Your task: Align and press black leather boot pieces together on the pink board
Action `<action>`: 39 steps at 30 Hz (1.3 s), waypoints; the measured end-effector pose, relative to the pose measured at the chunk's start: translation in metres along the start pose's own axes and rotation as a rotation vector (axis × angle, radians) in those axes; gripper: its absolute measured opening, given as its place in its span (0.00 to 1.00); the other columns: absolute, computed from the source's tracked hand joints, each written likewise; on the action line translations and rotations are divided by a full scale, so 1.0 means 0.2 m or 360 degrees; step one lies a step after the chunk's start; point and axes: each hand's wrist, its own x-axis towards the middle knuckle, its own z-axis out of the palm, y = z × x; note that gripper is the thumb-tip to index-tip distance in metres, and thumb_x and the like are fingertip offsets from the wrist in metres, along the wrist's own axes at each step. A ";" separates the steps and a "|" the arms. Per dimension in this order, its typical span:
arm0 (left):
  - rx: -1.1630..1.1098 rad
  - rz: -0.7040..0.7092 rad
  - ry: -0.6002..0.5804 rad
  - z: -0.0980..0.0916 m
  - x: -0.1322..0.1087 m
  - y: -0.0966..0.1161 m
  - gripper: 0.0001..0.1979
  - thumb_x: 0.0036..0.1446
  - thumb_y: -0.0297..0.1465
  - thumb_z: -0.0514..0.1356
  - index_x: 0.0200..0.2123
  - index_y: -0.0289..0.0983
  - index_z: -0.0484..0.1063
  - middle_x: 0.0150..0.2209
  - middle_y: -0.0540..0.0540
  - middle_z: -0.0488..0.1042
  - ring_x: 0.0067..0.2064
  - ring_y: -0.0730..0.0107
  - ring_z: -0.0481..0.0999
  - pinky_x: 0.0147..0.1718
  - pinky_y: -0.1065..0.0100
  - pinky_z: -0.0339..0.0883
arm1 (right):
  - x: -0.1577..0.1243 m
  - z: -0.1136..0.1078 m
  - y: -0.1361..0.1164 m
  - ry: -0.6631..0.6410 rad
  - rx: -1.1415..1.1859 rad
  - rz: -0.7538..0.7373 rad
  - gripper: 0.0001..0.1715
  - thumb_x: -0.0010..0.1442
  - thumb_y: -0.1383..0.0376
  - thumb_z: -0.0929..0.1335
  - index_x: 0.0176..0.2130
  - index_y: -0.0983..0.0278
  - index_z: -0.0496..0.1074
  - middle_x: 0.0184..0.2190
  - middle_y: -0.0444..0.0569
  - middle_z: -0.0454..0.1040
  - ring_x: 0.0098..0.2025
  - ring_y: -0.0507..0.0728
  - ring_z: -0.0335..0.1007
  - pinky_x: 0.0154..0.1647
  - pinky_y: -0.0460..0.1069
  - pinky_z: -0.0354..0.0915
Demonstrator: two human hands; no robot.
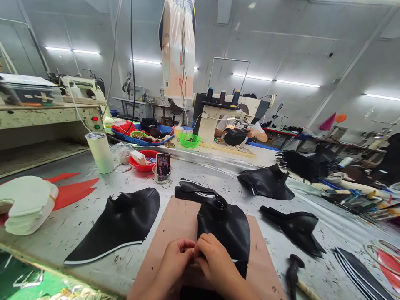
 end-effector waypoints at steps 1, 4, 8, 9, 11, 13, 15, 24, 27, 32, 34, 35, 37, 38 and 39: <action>-0.0008 -0.0005 0.0008 0.00 0.00 0.00 0.06 0.57 0.29 0.60 0.29 0.33 0.70 0.26 0.54 0.72 0.29 0.73 0.73 0.33 0.66 0.69 | 0.00 -0.01 0.00 -0.0017 -0.0004 0.0001 0.14 0.50 0.80 0.65 0.26 0.61 0.67 0.30 0.43 0.70 0.33 0.54 0.65 0.32 0.47 0.61; -0.0039 -0.0025 0.0021 0.02 -0.01 0.01 0.05 0.57 0.29 0.60 0.30 0.33 0.70 0.25 0.55 0.72 0.28 0.74 0.73 0.31 0.68 0.69 | -0.01 -0.02 0.01 -0.0043 -0.0019 -0.0024 0.14 0.51 0.80 0.65 0.27 0.61 0.68 0.31 0.44 0.70 0.34 0.54 0.65 0.33 0.47 0.60; -0.0086 -0.0044 0.0010 0.03 -0.02 0.01 0.06 0.58 0.30 0.59 0.31 0.33 0.70 0.24 0.55 0.70 0.25 0.76 0.71 0.28 0.70 0.68 | -0.02 -0.02 0.02 -0.0026 -0.0018 -0.0064 0.13 0.53 0.79 0.65 0.27 0.61 0.68 0.31 0.45 0.70 0.34 0.55 0.64 0.34 0.48 0.60; -0.0092 -0.0046 0.0008 0.03 -0.02 0.01 0.06 0.58 0.31 0.59 0.31 0.33 0.70 0.23 0.56 0.70 0.24 0.77 0.70 0.27 0.70 0.68 | -0.02 -0.02 0.02 -0.0021 0.0011 -0.0066 0.13 0.53 0.79 0.64 0.27 0.62 0.68 0.32 0.45 0.70 0.34 0.54 0.64 0.34 0.48 0.60; -0.0097 -0.0039 0.0010 0.02 -0.01 0.00 0.07 0.59 0.32 0.59 0.32 0.33 0.70 0.24 0.55 0.70 0.24 0.77 0.70 0.26 0.71 0.67 | -0.02 -0.05 0.04 -0.0018 0.0141 -0.0050 0.14 0.51 0.80 0.63 0.27 0.62 0.66 0.31 0.45 0.69 0.34 0.54 0.64 0.35 0.48 0.61; -0.0087 -0.0025 0.0022 0.01 0.01 -0.01 0.07 0.59 0.32 0.59 0.33 0.33 0.70 0.25 0.55 0.69 0.24 0.77 0.70 0.26 0.71 0.68 | -0.02 -0.09 0.06 -0.0024 0.0393 0.0013 0.14 0.49 0.80 0.63 0.27 0.62 0.63 0.32 0.44 0.70 0.36 0.55 0.66 0.38 0.49 0.62; -0.0067 -0.0011 0.0037 0.00 0.02 -0.02 0.07 0.59 0.32 0.59 0.34 0.33 0.70 0.26 0.54 0.70 0.26 0.77 0.70 0.27 0.70 0.68 | -0.02 -0.14 0.09 -0.0051 0.0737 0.0100 0.11 0.52 0.77 0.63 0.28 0.61 0.61 0.35 0.45 0.72 0.39 0.55 0.68 0.41 0.50 0.62; -0.0058 -0.0008 -0.0017 0.04 0.03 -0.01 0.07 0.59 0.32 0.59 0.35 0.33 0.70 0.29 0.53 0.71 0.27 0.76 0.71 0.28 0.69 0.69 | 0.01 -0.14 0.04 -0.0164 0.0339 0.0216 0.15 0.46 0.80 0.67 0.29 0.61 0.67 0.31 0.41 0.70 0.31 0.52 0.67 0.32 0.45 0.60; -0.0063 -0.0021 0.0002 0.06 0.02 -0.01 0.06 0.59 0.32 0.59 0.34 0.33 0.70 0.29 0.52 0.72 0.27 0.76 0.71 0.29 0.69 0.69 | 0.02 -0.11 0.02 -0.0181 0.0275 0.0175 0.16 0.45 0.82 0.65 0.25 0.62 0.66 0.31 0.42 0.68 0.31 0.51 0.67 0.31 0.44 0.60; 0.0010 -0.0019 0.0047 0.03 0.02 -0.01 0.06 0.59 0.31 0.58 0.35 0.33 0.70 0.28 0.53 0.71 0.28 0.75 0.72 0.30 0.67 0.69 | -0.01 -0.14 0.06 -0.0181 0.0363 -0.0086 0.14 0.47 0.80 0.67 0.25 0.62 0.65 0.33 0.42 0.70 0.37 0.53 0.67 0.38 0.46 0.61; 0.0072 -0.0002 0.0062 0.01 0.02 -0.01 0.07 0.59 0.32 0.58 0.36 0.34 0.70 0.28 0.53 0.71 0.28 0.74 0.72 0.31 0.67 0.70 | -0.03 -0.17 0.09 -0.0243 0.0530 -0.0074 0.13 0.49 0.79 0.66 0.27 0.61 0.64 0.33 0.41 0.73 0.38 0.53 0.68 0.39 0.45 0.61; 0.0110 0.0010 0.0070 0.00 0.02 0.00 0.07 0.59 0.32 0.58 0.37 0.34 0.70 0.28 0.53 0.71 0.29 0.74 0.72 0.31 0.66 0.70 | -0.04 -0.19 0.11 -0.0287 0.0556 -0.0011 0.12 0.51 0.78 0.65 0.28 0.61 0.63 0.32 0.41 0.74 0.37 0.52 0.69 0.38 0.44 0.62; 0.0204 0.0040 0.0086 -0.02 0.02 0.01 0.07 0.59 0.33 0.58 0.37 0.34 0.70 0.29 0.53 0.71 0.30 0.73 0.72 0.32 0.65 0.70 | -0.05 -0.23 0.17 -0.0351 0.0433 0.0151 0.10 0.55 0.76 0.62 0.31 0.60 0.62 0.29 0.39 0.74 0.33 0.51 0.69 0.33 0.43 0.62; 0.0257 0.0057 0.0095 -0.02 0.02 0.02 0.07 0.59 0.33 0.58 0.36 0.34 0.70 0.29 0.52 0.71 0.30 0.73 0.72 0.33 0.65 0.69 | -0.06 -0.25 0.20 -0.0361 0.0316 0.0216 0.09 0.57 0.75 0.61 0.32 0.60 0.61 0.27 0.39 0.73 0.31 0.51 0.69 0.31 0.43 0.61; 0.0314 0.0077 0.0107 -0.03 0.02 0.02 0.07 0.59 0.32 0.58 0.36 0.34 0.70 0.29 0.53 0.71 0.30 0.73 0.72 0.33 0.65 0.69 | -0.06 -0.26 0.23 -0.0351 0.0193 0.0264 0.08 0.58 0.73 0.60 0.33 0.60 0.61 0.26 0.39 0.72 0.30 0.51 0.68 0.29 0.43 0.61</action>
